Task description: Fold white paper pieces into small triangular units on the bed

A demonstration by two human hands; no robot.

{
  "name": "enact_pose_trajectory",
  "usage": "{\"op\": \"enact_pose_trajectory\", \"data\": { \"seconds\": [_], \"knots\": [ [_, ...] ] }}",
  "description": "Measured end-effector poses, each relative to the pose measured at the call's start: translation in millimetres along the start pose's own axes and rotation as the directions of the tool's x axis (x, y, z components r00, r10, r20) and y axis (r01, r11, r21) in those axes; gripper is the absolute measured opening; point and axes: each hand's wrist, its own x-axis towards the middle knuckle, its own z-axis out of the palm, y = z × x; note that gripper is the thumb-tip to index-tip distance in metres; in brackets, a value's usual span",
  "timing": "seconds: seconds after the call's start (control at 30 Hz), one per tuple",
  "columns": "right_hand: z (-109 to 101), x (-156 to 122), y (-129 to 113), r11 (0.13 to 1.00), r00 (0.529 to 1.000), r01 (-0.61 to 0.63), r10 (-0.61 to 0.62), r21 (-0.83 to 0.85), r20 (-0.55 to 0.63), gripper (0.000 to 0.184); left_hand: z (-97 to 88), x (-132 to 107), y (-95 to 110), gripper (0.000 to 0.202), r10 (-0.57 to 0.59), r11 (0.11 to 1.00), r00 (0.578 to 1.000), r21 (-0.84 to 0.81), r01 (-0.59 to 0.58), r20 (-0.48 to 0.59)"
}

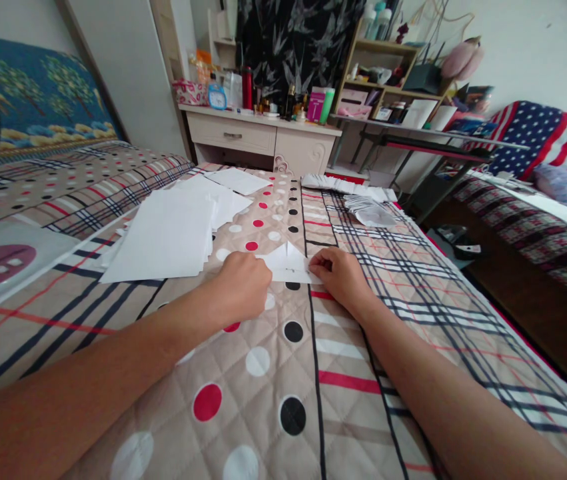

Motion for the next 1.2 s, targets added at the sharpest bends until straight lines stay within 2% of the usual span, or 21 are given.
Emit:
{"op": "enact_pose_trajectory", "data": {
  "seconds": [0.13,0.27,0.37,0.47,0.57,0.63,0.7,0.83,0.9,0.93,0.97,1.0,1.07,1.1,1.13,1.17,1.2],
  "knots": [
    [1,-3,0,1.0,1.0,-0.012,0.012,-0.014,-0.022,0.003,-0.2,-3,-6,0.029,-0.019,0.999,1.0,-0.031,0.019,-0.003],
    [0,-8,-10,0.998,0.999,-0.04,0.039,-0.049,-0.031,0.031,9.3,2,-8,0.03,0.02,0.997,0.997,-0.074,-0.026,-0.078],
    [-2,-11,-14,0.997,1.0,-0.023,0.021,-0.071,-0.023,0.038,19.2,7,-10,0.04,0.008,0.993,0.994,-0.114,-0.021,-0.113],
    [-3,-12,-13,0.999,0.999,0.045,-0.045,-0.019,-0.026,0.041,29.0,12,-15,0.041,0.009,0.988,0.98,-0.152,-0.04,-0.198],
    [-3,-12,-9,0.973,0.975,0.221,-0.218,0.06,-0.052,0.039,39.6,18,-24,0.037,-0.026,0.971,0.952,-0.236,-0.05,-0.306],
    [-2,-11,-9,0.927,0.934,0.355,-0.346,0.121,-0.089,0.039,46.8,22,-30,0.035,-0.076,0.947,0.92,-0.315,-0.054,-0.385],
    [-2,-11,-9,0.893,0.911,0.409,-0.387,0.187,-0.141,0.037,52.3,25,-35,0.035,-0.131,0.912,0.871,-0.402,-0.081,-0.474],
    [0,-13,-11,0.898,0.923,0.319,-0.223,0.302,-0.312,0.015,50.7,26,-38,0.024,-0.211,0.79,0.725,-0.552,-0.268,-0.655],
    [1,-15,-13,0.875,0.904,0.295,-0.125,0.383,-0.41,0.014,43.2,24,-36,0.017,-0.267,0.699,0.653,-0.61,-0.375,-0.708],
    [2,-15,-14,0.851,0.895,0.288,-0.076,0.439,-0.439,0.016,39.0,24,-34,0.014,-0.319,0.635,0.635,-0.655,-0.408,-0.704],
    [3,-15,-14,0.817,0.895,0.275,-0.025,0.507,-0.446,0.018,35.2,24,-32,0.013,-0.386,0.551,0.635,-0.72,-0.422,-0.669],
    [4,-15,-15,0.772,0.901,0.255,0.028,0.582,-0.432,0.022,32.5,24,-31,0.015,-0.454,0.445,0.66,-0.794,-0.415,-0.599],
    [6,-12,-14,0.698,0.934,0.167,0.116,0.697,-0.339,0.034,31.9,26,-30,0.026,-0.531,0.214,0.746,-0.915,-0.341,-0.402],
    [6,-10,-13,0.693,0.954,0.097,0.14,0.714,-0.266,0.038,34.1,28,-32,0.03,-0.522,0.136,0.795,-0.95,-0.28,-0.309],
    [7,-7,-11,0.707,0.97,0.028,0.151,0.707,-0.189,0.041,37.8,29,-34,0.031,-0.491,0.12,0.837,-0.971,-0.209,-0.241],
    [7,-5,-9,0.745,0.983,-0.039,0.149,0.665,-0.11,0.04,42.5,31,-37,0.029,-0.454,0.16,0.868,-0.977,-0.142,-0.2],
    [7,-2,-6,0.782,0.989,-0.082,0.139,0.618,-0.044,0.036,47.6,32,-41,0.025,-0.413,0.248,0.893,-0.966,-0.078,-0.178]
  ]
}}
